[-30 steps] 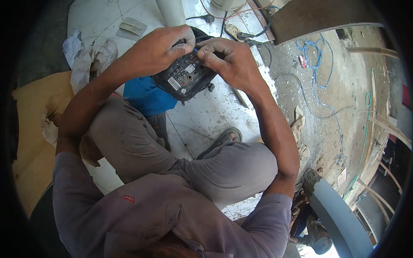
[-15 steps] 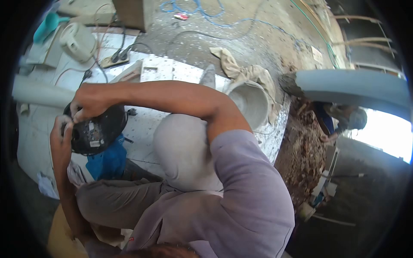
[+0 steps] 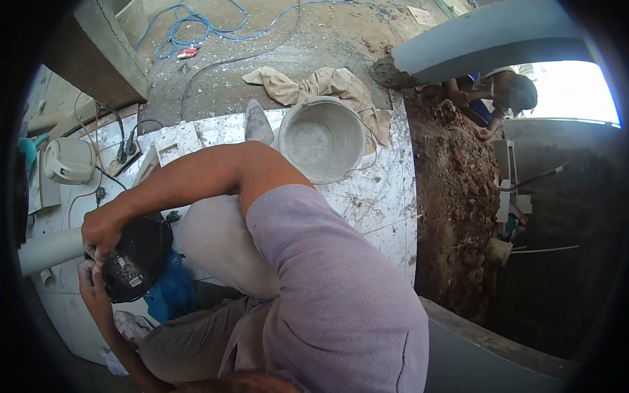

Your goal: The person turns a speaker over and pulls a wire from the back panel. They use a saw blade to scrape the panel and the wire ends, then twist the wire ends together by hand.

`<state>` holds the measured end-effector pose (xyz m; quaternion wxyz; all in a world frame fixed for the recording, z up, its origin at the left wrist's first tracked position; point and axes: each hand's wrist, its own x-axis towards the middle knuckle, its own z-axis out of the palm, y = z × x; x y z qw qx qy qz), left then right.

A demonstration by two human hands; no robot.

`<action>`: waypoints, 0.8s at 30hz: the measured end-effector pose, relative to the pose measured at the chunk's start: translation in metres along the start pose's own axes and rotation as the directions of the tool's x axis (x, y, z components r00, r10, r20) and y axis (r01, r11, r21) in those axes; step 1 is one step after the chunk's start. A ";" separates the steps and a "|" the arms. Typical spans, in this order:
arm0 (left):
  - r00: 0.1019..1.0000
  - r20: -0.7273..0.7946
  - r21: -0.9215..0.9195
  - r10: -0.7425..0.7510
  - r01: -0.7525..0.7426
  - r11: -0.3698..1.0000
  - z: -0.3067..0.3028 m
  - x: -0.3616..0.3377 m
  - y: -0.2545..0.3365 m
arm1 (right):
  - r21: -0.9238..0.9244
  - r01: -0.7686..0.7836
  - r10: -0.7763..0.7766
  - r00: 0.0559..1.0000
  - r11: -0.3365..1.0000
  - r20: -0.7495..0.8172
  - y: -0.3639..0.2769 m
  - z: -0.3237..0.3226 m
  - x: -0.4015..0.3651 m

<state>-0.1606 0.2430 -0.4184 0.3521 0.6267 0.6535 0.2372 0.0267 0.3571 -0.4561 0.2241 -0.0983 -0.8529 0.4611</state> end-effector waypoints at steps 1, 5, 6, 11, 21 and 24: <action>1.000 0.004 0.006 0.000 0.000 1.000 0.000 0.000 0.001 | -0.028 0.019 -0.019 1.000 0.999 0.000 0.002 0.000 0.001; 1.000 0.014 -0.005 -0.015 0.015 1.000 0.000 0.000 -0.002 | -0.061 -0.040 0.043 0.998 0.997 0.052 0.009 0.005 0.008; 1.000 0.014 -0.004 -0.015 0.015 1.000 0.000 0.000 -0.002 | -0.073 -0.051 0.055 0.997 0.996 0.054 0.010 0.006 0.009; 1.000 0.021 0.006 0.015 -0.015 1.000 0.000 0.000 -0.002 | -0.115 -0.056 0.063 0.996 0.992 0.057 0.007 0.006 0.009; 0.999 0.034 0.021 0.014 -0.014 1.000 0.000 -0.002 0.005 | -0.138 -0.032 0.038 0.998 0.990 0.041 0.003 0.007 0.008; 0.999 0.038 0.061 0.036 -0.038 0.997 -0.001 -0.002 0.003 | -0.134 -0.013 0.020 0.999 0.991 0.050 0.005 0.007 0.007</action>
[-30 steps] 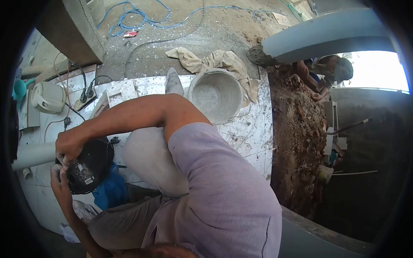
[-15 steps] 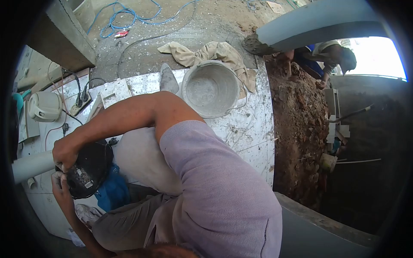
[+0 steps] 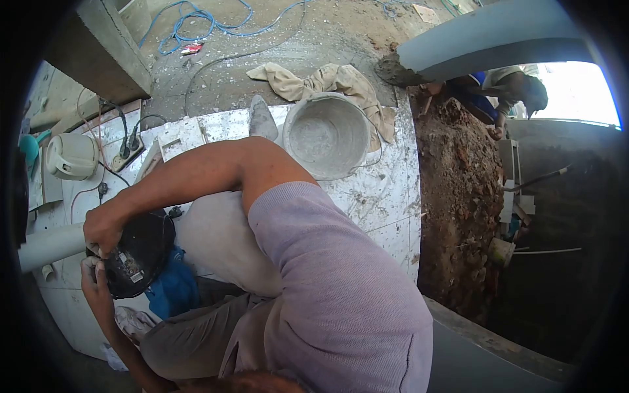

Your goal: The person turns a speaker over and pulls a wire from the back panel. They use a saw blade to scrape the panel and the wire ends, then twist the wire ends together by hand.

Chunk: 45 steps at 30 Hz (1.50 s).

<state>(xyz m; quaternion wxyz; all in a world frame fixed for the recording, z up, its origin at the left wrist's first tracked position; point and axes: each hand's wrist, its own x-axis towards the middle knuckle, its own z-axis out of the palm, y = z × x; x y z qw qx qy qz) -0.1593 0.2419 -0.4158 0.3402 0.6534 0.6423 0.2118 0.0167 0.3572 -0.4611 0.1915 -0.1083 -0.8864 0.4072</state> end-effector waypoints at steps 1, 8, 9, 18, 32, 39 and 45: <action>1.000 0.000 -0.004 0.003 -0.003 1.000 0.000 0.000 0.000 | 0.002 0.011 -0.011 1.000 1.000 0.006 0.000 -0.001 -0.001; 1.000 0.006 -0.010 -0.001 0.001 1.000 0.000 -0.001 0.005 | 0.029 0.040 -0.040 0.999 0.999 -0.013 -0.001 -0.002 -0.002; 1.000 0.006 -0.009 -0.002 0.002 1.000 -0.001 -0.001 0.005 | 0.050 0.036 -0.035 0.999 0.998 -0.013 0.000 0.000 -0.002; 1.000 0.018 -0.005 -0.019 0.019 1.000 -0.001 0.000 0.004 | 0.095 -0.002 0.002 1.000 0.996 -0.002 -0.003 -0.003 -0.004; 0.999 0.034 -0.006 -0.005 0.005 1.000 0.000 0.000 0.007 | 0.063 -0.023 0.022 1.000 0.998 0.021 -0.003 -0.003 -0.002; 0.999 0.026 -0.044 -0.031 0.032 0.999 0.000 -0.001 0.013 | 0.042 0.000 -0.003 0.999 0.999 0.051 -0.002 -0.002 -0.001; 0.999 0.007 -0.027 -0.035 0.035 0.999 0.001 -0.002 0.015 | 0.007 0.059 -0.059 0.998 0.998 0.029 -0.002 -0.003 -0.001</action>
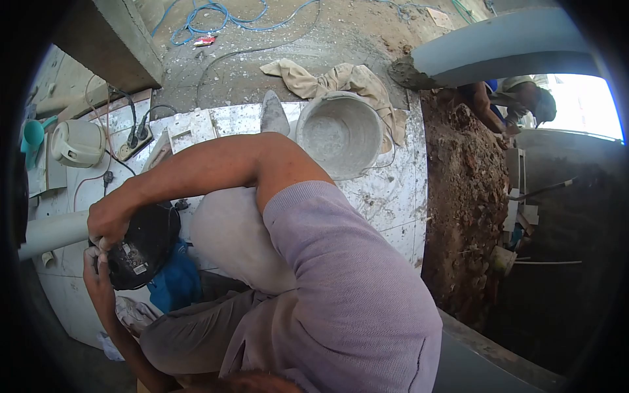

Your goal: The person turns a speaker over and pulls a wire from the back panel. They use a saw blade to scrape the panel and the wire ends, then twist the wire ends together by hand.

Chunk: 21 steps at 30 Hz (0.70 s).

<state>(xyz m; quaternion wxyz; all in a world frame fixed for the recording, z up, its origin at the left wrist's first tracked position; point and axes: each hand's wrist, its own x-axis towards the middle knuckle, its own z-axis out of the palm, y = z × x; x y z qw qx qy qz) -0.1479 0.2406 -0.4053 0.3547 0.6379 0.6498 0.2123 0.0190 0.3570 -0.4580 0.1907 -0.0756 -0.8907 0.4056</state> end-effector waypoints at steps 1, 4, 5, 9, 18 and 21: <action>1.000 0.009 0.003 -0.001 0.001 1.000 -0.001 0.000 -0.001 | 0.001 0.018 -0.018 1.000 1.000 -0.007 0.000 0.001 0.000; 1.000 0.012 0.015 0.015 -0.015 1.000 -0.001 0.000 -0.001 | 0.023 0.011 -0.011 1.000 1.000 0.019 -0.001 -0.001 0.000; 0.999 0.006 0.023 0.034 -0.034 0.999 -0.001 0.000 -0.001 | 0.025 0.012 -0.013 1.000 1.000 0.020 -0.001 0.000 0.000; 0.999 0.027 0.020 0.035 -0.036 0.999 -0.002 0.000 -0.002 | 0.061 0.027 -0.027 1.000 0.998 -0.009 -0.004 -0.001 -0.003; 1.000 0.016 -0.048 -0.013 0.014 0.999 -0.003 0.001 -0.006 | 0.032 0.071 -0.068 0.995 0.997 -0.071 -0.004 -0.001 -0.005; 0.999 -0.009 0.019 0.040 -0.040 0.999 -0.004 0.000 0.010 | 0.109 0.021 -0.014 0.998 0.994 -0.069 -0.012 -0.012 -0.012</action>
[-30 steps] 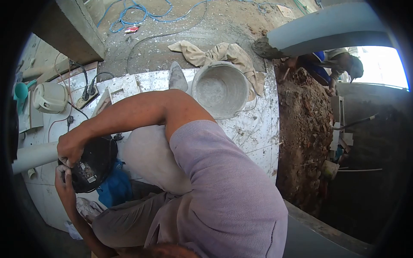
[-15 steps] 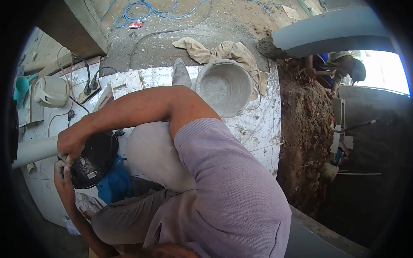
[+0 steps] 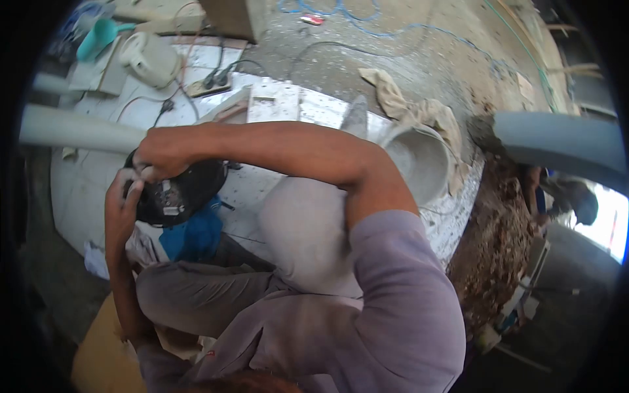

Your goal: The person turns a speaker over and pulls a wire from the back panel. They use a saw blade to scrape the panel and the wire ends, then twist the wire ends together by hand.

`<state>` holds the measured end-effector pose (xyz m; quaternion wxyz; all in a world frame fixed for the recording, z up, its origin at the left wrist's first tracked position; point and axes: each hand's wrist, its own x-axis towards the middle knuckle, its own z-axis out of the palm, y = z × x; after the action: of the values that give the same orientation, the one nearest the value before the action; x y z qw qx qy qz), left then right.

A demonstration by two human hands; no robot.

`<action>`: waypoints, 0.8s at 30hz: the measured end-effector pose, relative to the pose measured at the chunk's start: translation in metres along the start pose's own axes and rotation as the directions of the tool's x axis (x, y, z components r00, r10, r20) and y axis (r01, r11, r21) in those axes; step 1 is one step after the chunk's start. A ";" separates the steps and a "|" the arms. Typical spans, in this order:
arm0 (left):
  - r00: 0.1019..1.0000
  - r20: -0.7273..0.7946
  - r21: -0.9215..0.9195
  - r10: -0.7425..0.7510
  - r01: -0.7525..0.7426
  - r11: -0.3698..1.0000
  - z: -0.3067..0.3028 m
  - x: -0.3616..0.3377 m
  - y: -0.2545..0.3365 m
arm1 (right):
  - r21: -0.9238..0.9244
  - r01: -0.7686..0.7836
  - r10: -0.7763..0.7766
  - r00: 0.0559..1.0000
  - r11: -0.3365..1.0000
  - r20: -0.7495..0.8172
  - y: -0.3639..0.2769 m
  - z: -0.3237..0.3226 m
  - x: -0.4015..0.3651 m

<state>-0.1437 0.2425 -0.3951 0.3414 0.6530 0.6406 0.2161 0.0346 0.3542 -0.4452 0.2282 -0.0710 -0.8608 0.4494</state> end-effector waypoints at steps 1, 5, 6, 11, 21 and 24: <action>0.999 -0.018 0.039 0.048 -0.047 0.998 -0.001 0.000 -0.001 | -0.022 -0.008 0.009 1.000 1.000 0.018 -0.003 -0.003 0.000; 0.997 -0.015 0.102 0.077 -0.075 0.992 -0.006 0.000 -0.003 | 0.117 -0.164 0.158 0.986 0.979 0.061 -0.007 -0.006 0.002; 0.999 0.007 0.076 0.050 -0.050 0.996 -0.008 0.000 -0.003 | 0.126 -0.130 0.120 0.989 0.983 0.083 -0.008 -0.007 0.004; 0.992 -0.037 0.124 0.122 -0.116 0.985 -0.004 -0.003 -0.017 | 0.553 -0.460 0.361 0.888 0.695 0.285 0.004 -0.009 0.001; 0.989 0.011 0.065 0.148 -0.149 0.987 -0.011 -0.006 -0.009 | 0.527 -0.523 0.376 0.851 0.670 0.365 -0.008 -0.015 0.004; 0.990 0.017 0.061 0.141 -0.142 0.988 -0.011 -0.006 -0.011 | 0.566 -0.503 0.366 0.864 0.653 0.345 -0.007 -0.011 0.005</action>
<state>-0.1595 0.2381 -0.3949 0.3087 0.7086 0.5967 0.2154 0.0364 0.3597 -0.4321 0.0360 -0.1485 -0.6307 0.7608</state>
